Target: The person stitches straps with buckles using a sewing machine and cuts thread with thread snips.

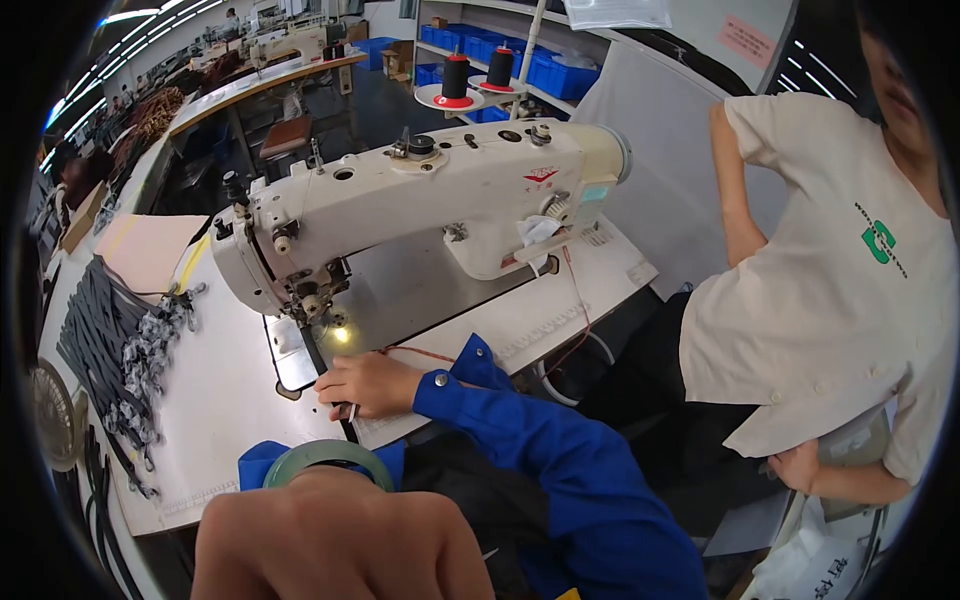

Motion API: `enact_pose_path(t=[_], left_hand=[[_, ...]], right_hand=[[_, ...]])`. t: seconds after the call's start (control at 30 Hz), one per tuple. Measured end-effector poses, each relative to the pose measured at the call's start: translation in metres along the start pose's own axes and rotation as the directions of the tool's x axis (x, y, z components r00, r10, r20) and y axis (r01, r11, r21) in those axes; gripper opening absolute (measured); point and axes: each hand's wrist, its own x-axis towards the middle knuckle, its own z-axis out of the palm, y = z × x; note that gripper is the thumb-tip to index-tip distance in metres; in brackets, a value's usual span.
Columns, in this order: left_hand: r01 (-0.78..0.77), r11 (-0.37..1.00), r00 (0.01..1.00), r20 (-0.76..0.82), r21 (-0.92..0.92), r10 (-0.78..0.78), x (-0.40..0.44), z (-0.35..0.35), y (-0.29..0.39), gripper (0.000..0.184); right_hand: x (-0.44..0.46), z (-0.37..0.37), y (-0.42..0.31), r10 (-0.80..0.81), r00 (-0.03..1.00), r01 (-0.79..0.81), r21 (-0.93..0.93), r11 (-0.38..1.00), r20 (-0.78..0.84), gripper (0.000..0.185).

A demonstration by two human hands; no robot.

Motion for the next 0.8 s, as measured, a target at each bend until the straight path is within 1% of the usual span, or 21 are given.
enact_pose_path(t=[0.27, 0.33, 0.37, 0.43, 0.47, 0.5, 0.53, 0.57, 0.6, 0.63, 0.67, 0.7, 0.73, 0.77, 0.8], left_hand=[[-0.002, 0.999, 1.000, -0.014, 0.035, 0.002, -0.002, -0.003, 0.001, 0.038], [-0.004, 0.998, 1.000, -0.016, 0.070, 0.005, -0.001, -0.003, 0.003, 0.041], [-0.006, 0.995, 1.000, -0.014, 0.100, 0.007, -0.001, -0.004, 0.005, 0.042], [-0.020, 0.978, 1.000, 0.006, 0.207, 0.019, -0.002, -0.009, 0.009, 0.044], [0.037, 0.953, 0.999, 0.019, 0.300, -0.045, -0.007, -0.014, 0.013, 0.045], [0.143, 0.904, 0.986, 0.025, 0.404, -0.167, -0.016, -0.022, 0.021, 0.046], [0.418, 0.764, 0.890, -0.053, 0.492, -0.453, -0.034, -0.026, 0.035, 0.036], [0.508, 0.617, 0.815, -0.105, 0.601, -0.569, -0.057, -0.031, 0.042, 0.044], [0.580, 0.464, 0.732, -0.177, 0.669, -0.658, -0.082, -0.034, 0.054, 0.043], [0.610, 0.313, 0.665, -0.256, 0.728, -0.701, -0.103, -0.038, 0.072, 0.038], [0.618, 0.163, 0.647, -0.381, 0.769, -0.660, -0.125, -0.041, 0.090, 0.035], [0.643, 0.017, 0.639, -0.524, 0.765, -0.563, -0.143, -0.045, 0.108, 0.035], [0.737, -0.140, 0.546, -0.704, 0.661, -0.454, -0.147, -0.048, 0.123, 0.035], [0.686, -0.421, 0.498, -0.805, 0.594, -0.323, -0.161, -0.057, 0.135, 0.034], [0.631, -0.559, 0.519, -0.828, 0.538, -0.211, -0.172, -0.067, 0.139, 0.030]], right_hand=[[0.001, -0.002, -0.003, 0.007, 1.000, -0.007, -0.037, 0.999, -0.008, 0.022], [0.001, -0.001, -0.001, -0.024, 0.998, 0.021, -0.046, 0.999, -0.051, 0.021], [0.002, 0.000, -0.001, -0.044, 0.996, 0.041, -0.045, 0.998, -0.071, 0.022], [0.003, -0.004, -0.002, -0.003, 1.000, 0.002, -0.039, 0.999, -0.012, 0.023], [0.003, -0.005, -0.003, 0.008, 1.000, -0.008, -0.026, 1.000, 0.020, 0.024], [0.004, -0.005, -0.002, -0.008, 1.000, 0.008, -0.022, 1.000, 0.002, 0.025], [0.004, -0.003, -0.001, -0.023, 0.999, 0.023, -0.020, 1.000, -0.025, 0.026], [0.003, -0.002, -0.002, -0.003, 1.000, 0.003, 0.007, 1.000, -0.022, 0.027], [0.004, -0.004, -0.002, 0.020, 1.000, -0.020, 0.024, 1.000, -0.021, 0.027], [0.004, -0.005, -0.002, 0.026, 1.000, -0.026, 0.022, 0.999, -0.006, 0.028], [0.004, -0.006, -0.002, 0.007, 1.000, -0.007, 0.009, 1.000, -0.005, 0.028], [0.004, -0.007, -0.001, -0.008, 1.000, 0.008, -0.010, 1.000, -0.003, 0.028], [0.004, -0.007, -0.001, -0.019, 1.000, 0.019, -0.029, 0.999, 0.002, 0.027], [0.005, -0.008, -0.002, -0.004, 1.000, 0.004, 0.007, 1.000, 0.001, 0.025], [0.005, -0.008, -0.002, -0.026, 1.000, 0.026, 0.027, 0.999, 0.006, 0.025]])
